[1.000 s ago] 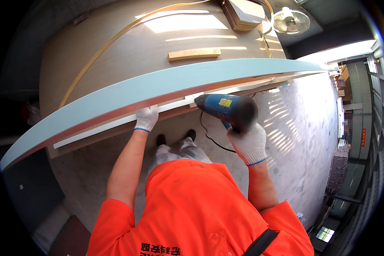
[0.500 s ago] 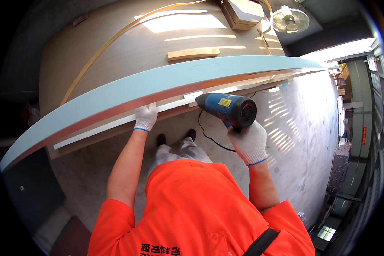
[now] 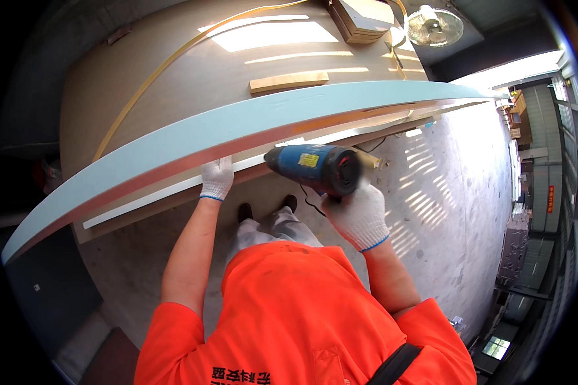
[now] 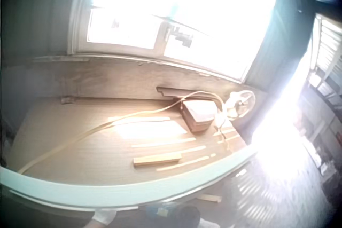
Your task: The person uses a heat gun to soften a strip of edge banding and presses it onto the edge of a long, curved wooden board. They use a small wooden block to smooth the banding and ensure adhesion while working along the curve. The person repeatedly applies heat and pressure to different sections of the board's edge.
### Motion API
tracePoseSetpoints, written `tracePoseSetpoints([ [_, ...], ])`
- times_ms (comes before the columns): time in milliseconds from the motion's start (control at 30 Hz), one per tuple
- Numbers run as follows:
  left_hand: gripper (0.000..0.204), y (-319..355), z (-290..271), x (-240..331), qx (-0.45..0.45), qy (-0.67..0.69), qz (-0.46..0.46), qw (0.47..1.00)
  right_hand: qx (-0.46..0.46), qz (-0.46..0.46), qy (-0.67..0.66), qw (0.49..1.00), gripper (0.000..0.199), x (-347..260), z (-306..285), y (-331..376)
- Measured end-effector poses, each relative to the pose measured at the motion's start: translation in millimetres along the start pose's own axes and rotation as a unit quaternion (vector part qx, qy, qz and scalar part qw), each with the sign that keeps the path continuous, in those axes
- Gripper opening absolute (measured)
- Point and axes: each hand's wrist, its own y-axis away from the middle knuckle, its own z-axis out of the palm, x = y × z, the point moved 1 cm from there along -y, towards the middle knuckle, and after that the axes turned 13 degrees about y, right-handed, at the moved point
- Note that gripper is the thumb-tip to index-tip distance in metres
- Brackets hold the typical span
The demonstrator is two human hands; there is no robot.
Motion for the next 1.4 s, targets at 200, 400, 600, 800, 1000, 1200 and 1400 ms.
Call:
tracePoseSetpoints([
  [200, 0.021, 0.5, 2.5, -12.1, -0.004, -0.031, 0.026, 0.999, 0.009, 0.096, 0.046, 0.994, 0.022, 39.7, -15.6, -1.6],
  [400, 0.020, -28.7, 5.4, -44.6, -0.017, -0.090, 0.095, 0.991, -0.005, 0.033, -0.017, 0.999, 0.025, 19.1, 1.4, 0.3],
  [600, 0.053, -150.4, 86.9, 56.5, -0.197, -0.235, 0.068, 0.950, 0.019, 0.089, -0.011, 0.996, 0.025, 41.5, -5.3, -0.9],
  [800, 0.055, -211.9, 166.0, -1.9, -0.316, -0.515, 0.139, 0.785, -0.034, 0.160, -0.045, 0.986, 0.029, 57.2, -20.2, 1.9],
  [1000, 0.051, -192.3, 137.7, 3.9, -0.350, -0.434, 0.088, 0.825, -0.028, 0.112, -0.064, 0.991, 0.026, 46.4, -2.2, -2.4],
  [1200, 0.048, -143.9, 0.5, 32.3, -0.240, -0.149, -0.142, 0.949, 0.001, 0.059, -0.036, 0.998, 0.025, 39.3, -2.6, 3.1],
  [1400, 0.046, -48.4, -68.2, 77.2, -0.181, -0.050, -0.312, 0.931, -0.010, 0.026, -0.042, 0.999, 0.022, 10.1, 18.3, 13.0],
])
